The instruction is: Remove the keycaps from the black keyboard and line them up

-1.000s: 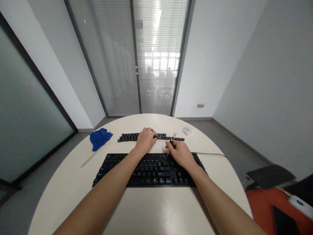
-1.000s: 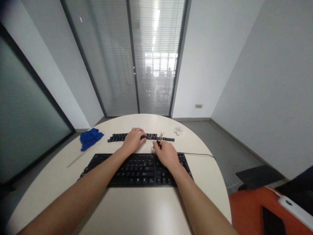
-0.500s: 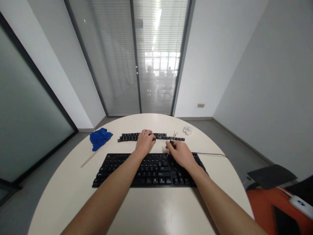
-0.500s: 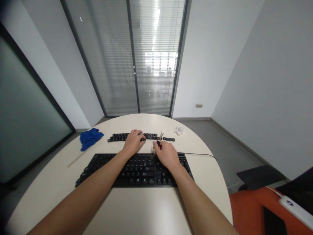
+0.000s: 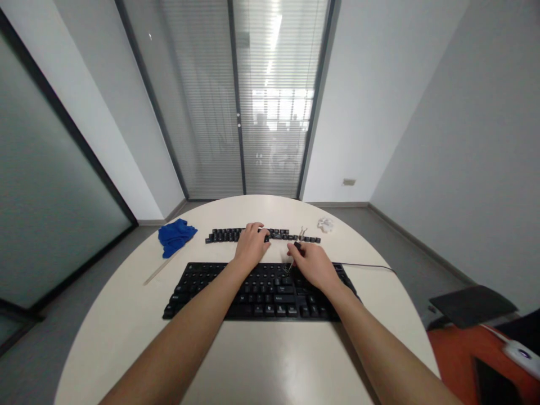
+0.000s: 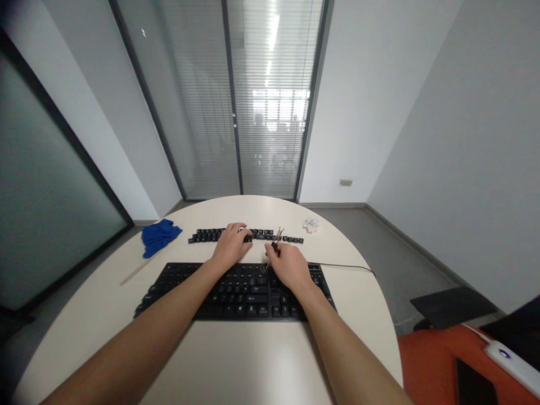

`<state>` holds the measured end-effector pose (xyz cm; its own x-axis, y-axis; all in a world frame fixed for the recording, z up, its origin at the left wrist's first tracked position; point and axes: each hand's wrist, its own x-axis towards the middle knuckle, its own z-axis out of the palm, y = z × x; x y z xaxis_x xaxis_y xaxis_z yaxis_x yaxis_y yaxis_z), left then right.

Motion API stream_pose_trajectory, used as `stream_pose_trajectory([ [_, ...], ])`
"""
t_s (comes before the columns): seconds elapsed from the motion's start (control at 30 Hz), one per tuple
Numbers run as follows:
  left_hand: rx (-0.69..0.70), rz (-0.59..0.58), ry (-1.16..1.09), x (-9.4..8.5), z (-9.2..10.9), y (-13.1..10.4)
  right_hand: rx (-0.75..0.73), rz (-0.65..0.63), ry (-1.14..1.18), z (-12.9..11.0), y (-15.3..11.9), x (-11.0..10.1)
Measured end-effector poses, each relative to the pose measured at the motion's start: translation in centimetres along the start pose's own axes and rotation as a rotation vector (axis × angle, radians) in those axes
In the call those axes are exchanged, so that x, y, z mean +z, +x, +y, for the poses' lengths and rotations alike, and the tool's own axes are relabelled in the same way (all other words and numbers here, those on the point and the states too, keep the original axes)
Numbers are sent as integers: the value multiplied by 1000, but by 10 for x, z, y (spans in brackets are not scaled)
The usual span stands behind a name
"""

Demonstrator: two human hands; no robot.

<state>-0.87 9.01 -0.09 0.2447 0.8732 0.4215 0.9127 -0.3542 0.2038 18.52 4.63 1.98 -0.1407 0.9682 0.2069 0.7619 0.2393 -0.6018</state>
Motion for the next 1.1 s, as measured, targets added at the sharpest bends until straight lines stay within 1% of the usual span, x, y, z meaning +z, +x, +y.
stream_pose_trajectory([
  [0.1, -18, -20, -14, -13, 11, -13, -8, 4, 5, 1, 1, 1],
  [0.2, -24, -75, -67, -24, 22, -37, -3, 3, -6, 1, 1, 2],
  [0.3, 47, -131, -199, -29, 26, -62, -26, -12, 1, -1, 0, 2],
  [0.33, 91, -158, -241, -29, 26, -69, -46, -20, 15, -2, 0, 2],
  [0.4, 129, -186, -287, -30, 22, -77, -92, -49, 65, -4, -2, 2],
  [0.53, 126, -212, -285, -33, 12, -82, -171, -139, 197, -11, -7, 3],
  [0.67, 99, -135, -285, -39, 3, -85, -260, -242, 317, -23, -15, 4],
  [0.73, 104, -111, -283, -44, 0, -88, -301, -279, 319, -28, -18, 4],
  [0.8, 137, -135, -284, -49, -4, -89, -328, -292, 305, -32, -20, 6],
  [0.93, 258, -223, -306, -55, -13, -88, -367, -306, 307, -32, -21, 9],
  [1.0, 282, -230, -318, -54, -15, -87, -392, -317, 298, -31, -20, 10],
  [1.1, 274, -209, -321, -50, -16, -87, -421, -317, 275, -30, -20, 13],
])
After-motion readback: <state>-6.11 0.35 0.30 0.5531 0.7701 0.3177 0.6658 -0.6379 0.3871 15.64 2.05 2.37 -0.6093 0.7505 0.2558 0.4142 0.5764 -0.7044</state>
